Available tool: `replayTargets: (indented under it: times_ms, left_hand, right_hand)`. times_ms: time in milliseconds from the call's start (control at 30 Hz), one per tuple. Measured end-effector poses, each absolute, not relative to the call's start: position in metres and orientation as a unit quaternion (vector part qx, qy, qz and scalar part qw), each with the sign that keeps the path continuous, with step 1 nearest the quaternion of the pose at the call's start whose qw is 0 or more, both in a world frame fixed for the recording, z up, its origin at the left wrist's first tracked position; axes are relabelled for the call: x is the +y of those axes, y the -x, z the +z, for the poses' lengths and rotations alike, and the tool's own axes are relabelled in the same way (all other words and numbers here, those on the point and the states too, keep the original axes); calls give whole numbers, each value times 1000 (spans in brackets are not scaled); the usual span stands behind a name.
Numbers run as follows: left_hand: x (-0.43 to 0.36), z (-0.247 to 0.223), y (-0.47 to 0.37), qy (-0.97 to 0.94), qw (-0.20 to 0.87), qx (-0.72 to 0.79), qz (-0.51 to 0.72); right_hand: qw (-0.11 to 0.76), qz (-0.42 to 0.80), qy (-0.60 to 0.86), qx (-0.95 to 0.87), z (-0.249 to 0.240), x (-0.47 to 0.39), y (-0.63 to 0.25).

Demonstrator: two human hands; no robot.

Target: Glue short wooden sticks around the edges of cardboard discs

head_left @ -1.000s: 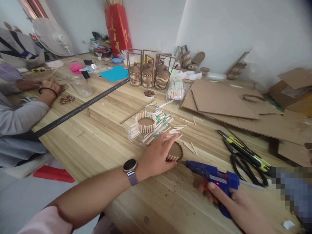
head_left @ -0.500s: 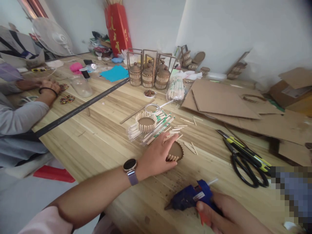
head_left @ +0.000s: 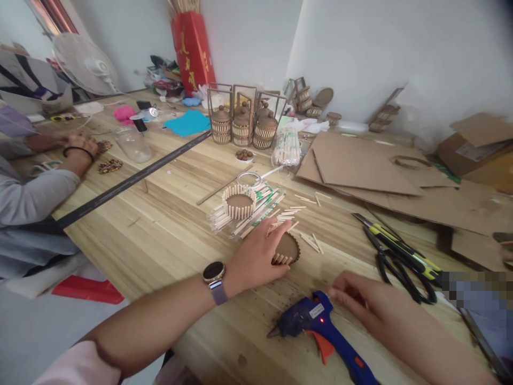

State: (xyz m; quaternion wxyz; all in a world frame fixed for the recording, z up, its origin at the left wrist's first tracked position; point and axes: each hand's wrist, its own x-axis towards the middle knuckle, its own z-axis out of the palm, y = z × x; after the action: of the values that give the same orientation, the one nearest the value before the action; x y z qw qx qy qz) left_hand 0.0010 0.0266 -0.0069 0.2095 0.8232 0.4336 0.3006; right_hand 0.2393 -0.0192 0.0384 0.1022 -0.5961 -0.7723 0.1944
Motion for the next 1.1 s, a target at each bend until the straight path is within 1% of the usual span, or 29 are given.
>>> replayTargets:
  times_ms: [33, 67, 167, 300, 600, 833, 967, 1100]
  left_hand:
    - [26, -7, -1, -822, 210, 434, 302]
    - [26, -6, -1, -822, 210, 435, 302]
    - [26, -5, -1, -823, 213, 434, 299]
    - [26, -4, -1, -826, 210, 436, 290]
    - [26, -6, 0, -825, 211, 434, 294]
    - [26, -6, 0, -823, 216, 434, 296]
    - [26, -6, -1, -822, 217, 439, 289]
    - [26, -5, -1, -825, 214, 437, 287]
  right_hand:
    - [79, 201, 593, -775, 38, -9, -240]
    - [78, 185, 603, -772, 36, 2, -240]
    - [102, 126, 614, -773, 26, 31, -237]
    - [105, 115, 616, -772, 13, 53, -227]
    - [94, 134, 590, -790, 11, 54, -222]
    - [131, 128, 594, -783, 16, 47, -222]
    - [140, 166, 575, -789, 34, 38, -216]
    - [129, 250, 530, -800, 47, 25, -202]
